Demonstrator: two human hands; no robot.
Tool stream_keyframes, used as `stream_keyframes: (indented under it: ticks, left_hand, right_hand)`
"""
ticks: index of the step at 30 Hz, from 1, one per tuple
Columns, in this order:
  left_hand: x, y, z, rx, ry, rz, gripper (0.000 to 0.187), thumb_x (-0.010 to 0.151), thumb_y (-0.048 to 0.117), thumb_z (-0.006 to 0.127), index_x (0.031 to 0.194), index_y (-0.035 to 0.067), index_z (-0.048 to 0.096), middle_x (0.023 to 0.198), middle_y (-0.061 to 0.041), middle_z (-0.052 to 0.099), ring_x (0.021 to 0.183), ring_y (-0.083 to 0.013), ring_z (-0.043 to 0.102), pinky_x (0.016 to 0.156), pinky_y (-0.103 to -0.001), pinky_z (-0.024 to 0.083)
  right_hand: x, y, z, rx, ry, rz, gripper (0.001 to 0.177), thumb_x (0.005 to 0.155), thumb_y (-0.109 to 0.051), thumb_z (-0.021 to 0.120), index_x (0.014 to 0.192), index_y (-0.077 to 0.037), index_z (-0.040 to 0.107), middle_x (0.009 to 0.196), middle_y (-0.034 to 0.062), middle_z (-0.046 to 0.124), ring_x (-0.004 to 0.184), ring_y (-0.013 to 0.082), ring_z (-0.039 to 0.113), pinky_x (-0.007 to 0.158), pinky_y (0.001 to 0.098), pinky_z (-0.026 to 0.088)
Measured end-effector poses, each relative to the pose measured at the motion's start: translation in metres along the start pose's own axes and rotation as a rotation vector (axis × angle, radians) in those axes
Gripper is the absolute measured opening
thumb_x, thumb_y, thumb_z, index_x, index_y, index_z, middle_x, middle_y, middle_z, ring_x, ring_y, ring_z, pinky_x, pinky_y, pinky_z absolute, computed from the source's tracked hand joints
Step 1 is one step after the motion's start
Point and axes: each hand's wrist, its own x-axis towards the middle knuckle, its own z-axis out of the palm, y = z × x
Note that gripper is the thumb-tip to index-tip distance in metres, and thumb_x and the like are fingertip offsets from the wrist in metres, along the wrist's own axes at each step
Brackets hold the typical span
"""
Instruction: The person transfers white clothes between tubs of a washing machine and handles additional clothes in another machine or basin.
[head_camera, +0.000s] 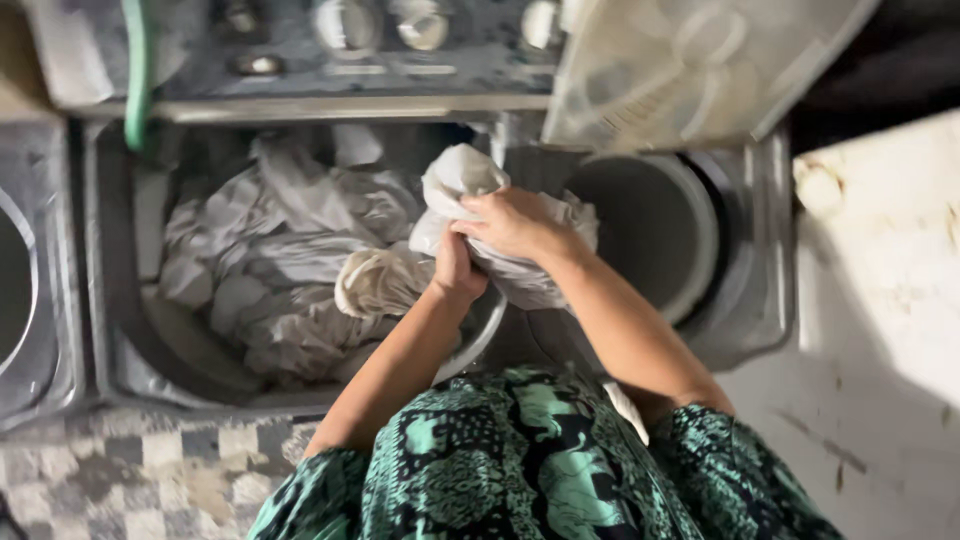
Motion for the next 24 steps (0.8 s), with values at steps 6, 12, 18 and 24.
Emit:
stream_keyframes:
  ticks: [6, 12, 18, 24]
  left_hand:
    - [-0.055, -0.043, 0.077, 0.398, -0.214, 0.019, 0.05, 0.104, 0.03, 0.053, 0.142, -0.002, 0.055, 0.148, -0.012, 0.056, 0.137, -0.0222, 0.05, 0.116, -0.036, 0.037]
    - [-0.058, -0.031, 0.11, 1.061, -0.551, -0.048, 0.063, 0.105, 0.039, 0.053, 0.153, -0.001, 0.043, 0.16, -0.01, 0.039, 0.144, -0.023, 0.046, 0.115, -0.036, 0.041]
    - [-0.093, 0.021, 0.089, 1.272, -0.394, 0.135, 0.057, 0.103, 0.039, 0.055, 0.146, 0.002, 0.053, 0.148, -0.013, 0.059, 0.126, -0.0243, 0.064, 0.102, -0.036, 0.054]
    - [-0.145, 0.048, 0.038, 1.151, -0.049, 0.413, 0.038, 0.104, 0.025, 0.058, 0.134, 0.001, 0.063, 0.131, -0.009, 0.069, 0.107, -0.0176, 0.07, 0.082, -0.029, 0.053]
  right_hand:
    - [-0.102, 0.03, -0.084, 0.254, 0.242, 0.032, 0.02, 0.1, -0.022, 0.067, 0.112, -0.009, 0.077, 0.08, 0.0133, 0.075, 0.059, 0.0264, 0.068, 0.053, 0.0357, 0.05]
    - [-0.188, 0.063, -0.108, 0.047, 0.615, 0.14, 0.026, 0.106, -0.013, 0.072, 0.092, 0.006, 0.061, 0.074, 0.0195, 0.058, 0.057, 0.0303, 0.052, 0.055, 0.0369, 0.044]
    - [-0.19, 0.11, -0.076, -0.107, 0.641, 0.214, 0.029, 0.106, -0.023, 0.07, 0.087, -0.001, 0.066, 0.075, 0.021, 0.063, 0.068, 0.0417, 0.062, 0.06, 0.0478, 0.047]
    - [-0.149, 0.19, -0.023, -0.085, 0.55, 0.455, 0.024, 0.102, -0.029, 0.064, 0.101, -0.007, 0.074, 0.092, 0.0221, 0.071, 0.087, 0.0437, 0.067, 0.075, 0.0528, 0.052]
